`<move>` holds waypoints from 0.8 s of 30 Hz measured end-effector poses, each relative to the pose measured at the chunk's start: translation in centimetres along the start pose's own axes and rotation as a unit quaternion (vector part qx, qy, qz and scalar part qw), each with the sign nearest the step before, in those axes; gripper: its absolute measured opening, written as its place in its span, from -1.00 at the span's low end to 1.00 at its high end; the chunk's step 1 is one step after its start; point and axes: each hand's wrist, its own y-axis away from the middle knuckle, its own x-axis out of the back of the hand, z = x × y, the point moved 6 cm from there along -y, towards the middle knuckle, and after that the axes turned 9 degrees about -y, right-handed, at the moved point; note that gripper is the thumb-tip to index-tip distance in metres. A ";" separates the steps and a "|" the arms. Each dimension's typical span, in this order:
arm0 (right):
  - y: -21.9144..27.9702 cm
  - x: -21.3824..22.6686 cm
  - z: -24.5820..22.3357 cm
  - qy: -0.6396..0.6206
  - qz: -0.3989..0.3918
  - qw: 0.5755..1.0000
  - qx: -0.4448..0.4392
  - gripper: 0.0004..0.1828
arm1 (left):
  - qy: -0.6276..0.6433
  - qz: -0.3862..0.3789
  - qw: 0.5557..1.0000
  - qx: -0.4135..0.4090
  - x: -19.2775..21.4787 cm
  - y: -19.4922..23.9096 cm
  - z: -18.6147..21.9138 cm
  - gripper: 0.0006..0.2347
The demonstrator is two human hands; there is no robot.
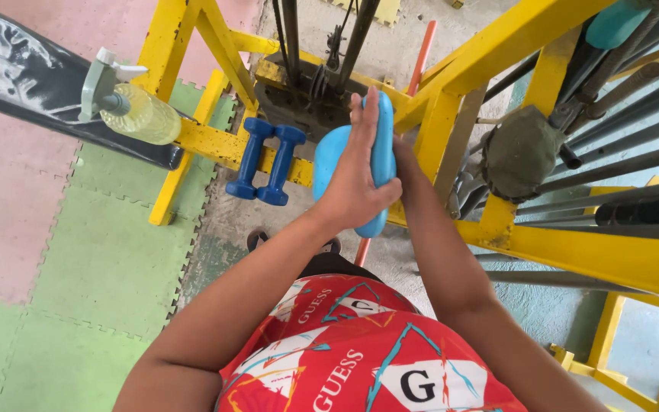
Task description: Cleaning and wiping down various gym weights, including dumbbells and kettlebells, with a spray and cloth.
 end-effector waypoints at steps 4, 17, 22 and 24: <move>4.3 1.7 1.1 0.035 0.065 0.996 0.051 -0.45 | 0.003 -0.012 1.000 0.005 0.0 0.0 0.1 -0.03; 14.5 -5.0 3.1 0.143 0.276 0.912 0.268 -0.52 | 0.017 -0.012 1.000 0.011 -0.2 0.3 -0.2 -0.03; 16.1 -6.1 3.4 0.180 0.253 0.900 0.305 -0.50 | 0.011 -0.034 0.999 0.002 -0.1 0.6 -0.4 -0.01; 15.7 -4.6 3.7 0.191 0.215 0.912 0.291 -0.52 | 0.011 -0.046 0.999 -0.022 0.0 0.8 -0.1 0.00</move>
